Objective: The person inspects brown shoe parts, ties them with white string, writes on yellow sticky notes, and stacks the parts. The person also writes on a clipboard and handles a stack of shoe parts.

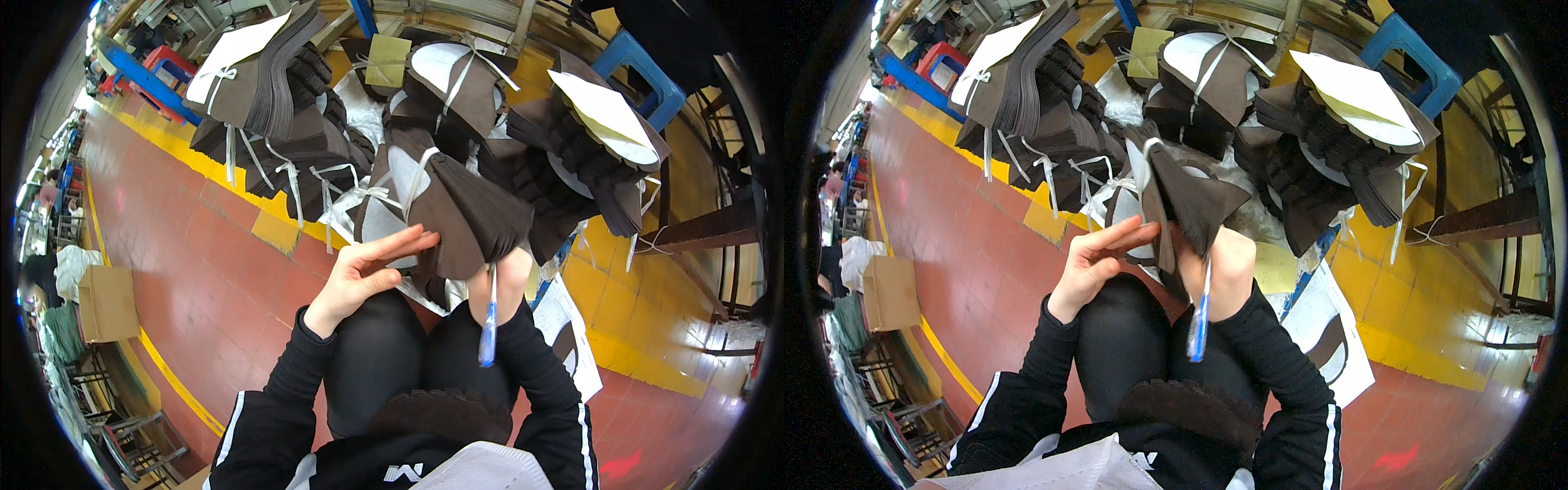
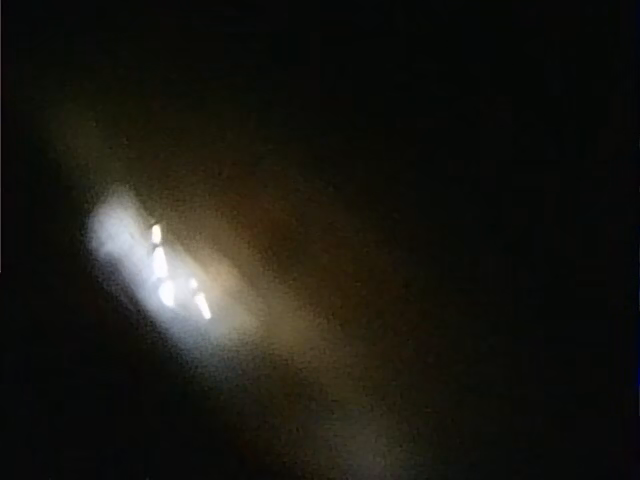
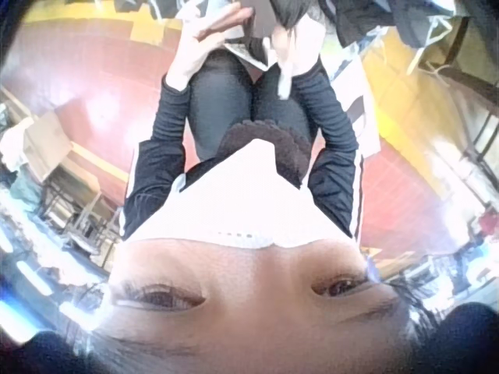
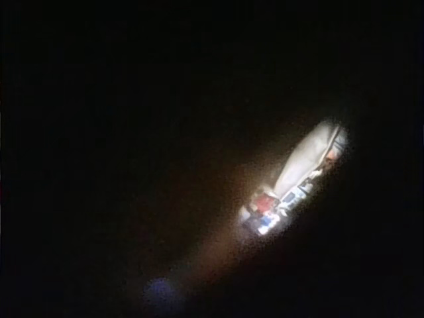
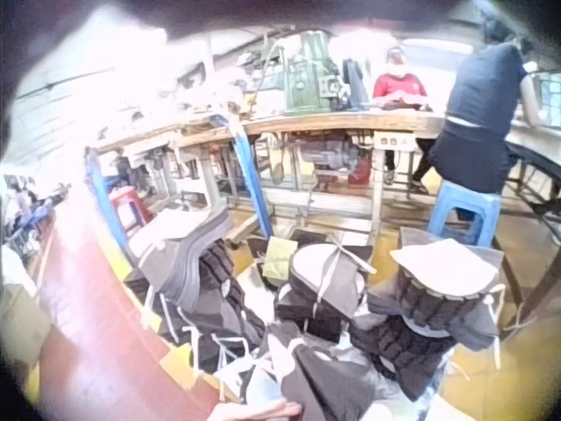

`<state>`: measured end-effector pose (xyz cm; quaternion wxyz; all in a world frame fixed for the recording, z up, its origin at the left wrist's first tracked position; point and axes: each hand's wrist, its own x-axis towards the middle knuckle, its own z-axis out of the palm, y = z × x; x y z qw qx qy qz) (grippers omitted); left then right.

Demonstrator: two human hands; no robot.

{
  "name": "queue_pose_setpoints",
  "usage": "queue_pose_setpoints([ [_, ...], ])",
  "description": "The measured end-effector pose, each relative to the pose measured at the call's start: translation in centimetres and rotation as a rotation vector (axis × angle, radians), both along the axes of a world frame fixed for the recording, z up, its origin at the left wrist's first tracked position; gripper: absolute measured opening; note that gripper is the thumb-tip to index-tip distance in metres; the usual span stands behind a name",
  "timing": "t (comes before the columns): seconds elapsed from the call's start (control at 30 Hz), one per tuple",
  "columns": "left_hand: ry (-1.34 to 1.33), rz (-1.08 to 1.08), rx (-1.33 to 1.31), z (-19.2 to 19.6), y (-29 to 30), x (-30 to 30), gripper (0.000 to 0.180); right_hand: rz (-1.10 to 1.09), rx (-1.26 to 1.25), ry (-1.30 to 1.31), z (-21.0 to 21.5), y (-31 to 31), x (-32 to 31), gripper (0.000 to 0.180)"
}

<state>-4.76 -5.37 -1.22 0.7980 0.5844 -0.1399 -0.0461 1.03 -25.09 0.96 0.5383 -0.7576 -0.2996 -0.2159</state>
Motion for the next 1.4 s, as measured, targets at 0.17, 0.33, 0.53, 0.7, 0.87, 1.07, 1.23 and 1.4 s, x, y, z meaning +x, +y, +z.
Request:
queue_pose_setpoints([
  [0.17, 0.243, 0.129, -0.364, -1.2, 0.9, -0.4, 0.080, 0.182, -0.455, -0.271, 1.0, 2.0, -0.1, 0.060],
  [0.33, 0.719, 0.179, -0.149, -3.4, 1.7, 1.7, 0.056, 0.579, -1.001, -0.027, -4.2, 1.4, -2.1, 0.058],
  [0.53, 0.606, 0.283, -0.065, -4.8, 1.9, 1.9, 0.055, 0.551, -0.868, -0.006, -3.9, 1.1, -1.8, 0.057],
  [0.7, 0.571, 0.464, 0.099, -5.2, 2.8, 2.0, 0.052, 0.684, -0.956, 0.147, -3.0, 0.8, -1.5, 0.056],
  [0.87, 0.583, 0.438, 0.066, -6.0, 3.4, 1.2, 0.059, 0.589, -0.574, 0.039, -2.2, 0.0, 0.3, 0.053],
  [1.07, 0.536, 0.507, 0.098, -7.1, 3.8, -0.4, 0.057, -0.325, 0.111, 0.499, -5.6, -8.1, 1.2, 0.024],
  [1.23, 0.406, 0.721, 0.539, -7.7, 4.8, -1.5, 0.043, -0.681, -0.311, 0.425, -15.2, -12.8, -3.3, 0.059],
  [1.4, 0.194, 0.592, 0.686, -0.8, 1.3, 0.0, 0.040, -0.780, -0.384, 0.742, -16.4, -13.8, -4.8, 0.067],
])
